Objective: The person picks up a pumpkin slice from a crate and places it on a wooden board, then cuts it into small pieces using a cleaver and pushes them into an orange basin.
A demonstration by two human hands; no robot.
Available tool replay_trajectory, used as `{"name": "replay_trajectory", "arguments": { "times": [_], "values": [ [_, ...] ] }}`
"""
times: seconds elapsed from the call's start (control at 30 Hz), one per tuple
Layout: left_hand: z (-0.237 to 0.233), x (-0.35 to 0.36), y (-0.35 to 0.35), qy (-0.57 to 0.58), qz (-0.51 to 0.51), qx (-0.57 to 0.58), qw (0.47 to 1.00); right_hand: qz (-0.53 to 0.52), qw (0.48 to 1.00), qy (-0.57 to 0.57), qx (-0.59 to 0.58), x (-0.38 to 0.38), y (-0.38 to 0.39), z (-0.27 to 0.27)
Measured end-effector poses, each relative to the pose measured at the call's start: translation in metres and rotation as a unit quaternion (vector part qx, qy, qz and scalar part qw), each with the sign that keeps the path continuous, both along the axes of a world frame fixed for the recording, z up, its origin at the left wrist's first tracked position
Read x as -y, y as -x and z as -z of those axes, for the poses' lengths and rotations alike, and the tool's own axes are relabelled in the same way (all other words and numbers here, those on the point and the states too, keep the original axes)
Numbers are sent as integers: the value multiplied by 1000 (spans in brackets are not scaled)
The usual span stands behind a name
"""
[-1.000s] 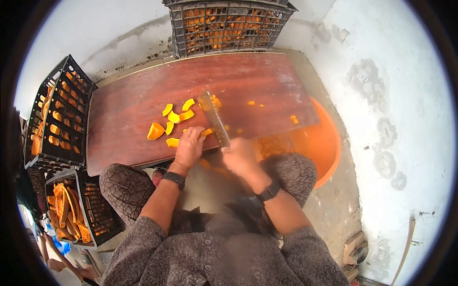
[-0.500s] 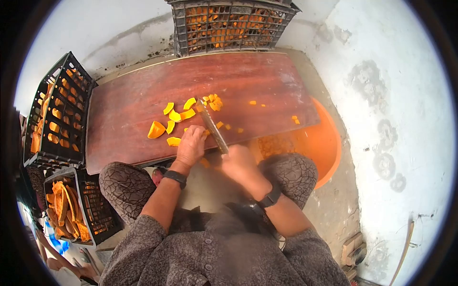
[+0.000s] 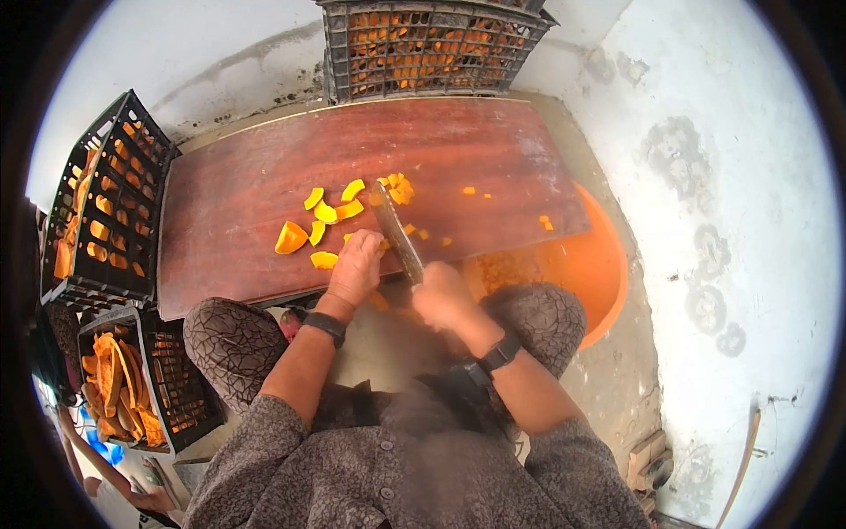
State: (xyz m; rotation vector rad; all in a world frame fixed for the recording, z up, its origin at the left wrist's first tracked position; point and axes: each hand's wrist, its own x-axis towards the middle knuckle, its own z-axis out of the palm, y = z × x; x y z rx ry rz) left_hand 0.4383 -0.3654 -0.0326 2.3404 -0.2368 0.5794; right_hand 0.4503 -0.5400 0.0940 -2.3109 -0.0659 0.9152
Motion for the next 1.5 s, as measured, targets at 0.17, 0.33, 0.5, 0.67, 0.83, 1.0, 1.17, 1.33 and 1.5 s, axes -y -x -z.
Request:
{"name": "replay_trajectory", "arguments": {
  "times": [0.17, 0.33, 0.5, 0.67, 0.83, 1.0, 1.17, 1.33, 1.5],
  "values": [
    [-3, 2, -2, 25, -10, 4, 1000, -9, 1000, 11, -13, -8, -9, -6],
    [0, 2, -2, 12, 2, 5, 1000, -27, 999, 14, -24, -11, -11, -5],
    [-2, 5, -1, 24, -3, 1, 1000, 34, 998, -56, -8, -15, -13, -1],
    [1, 3, -2, 27, -14, -15, 999, 94, 987, -124, -36, -3, -10, 16],
    [-6, 6, 0, 55, -47, -21, 997, 121, 985, -121, 4, -3, -6, 13],
    [-6, -5, -4, 81, -28, 30, 996, 157, 980, -123, 16, 5, -7, 23],
    [-16, -24, 1, 86, -83, 45, 992, 152, 978, -142, 1, 9, -1, 16],
    [-10, -31, 2, 85, -94, 28, 992, 132, 983, -129, 23, 7, 5, 16],
    [-18, -17, -7, 49, -59, 25, 997, 114, 986, -114, 49, 7, 6, 18]
  ]
}}
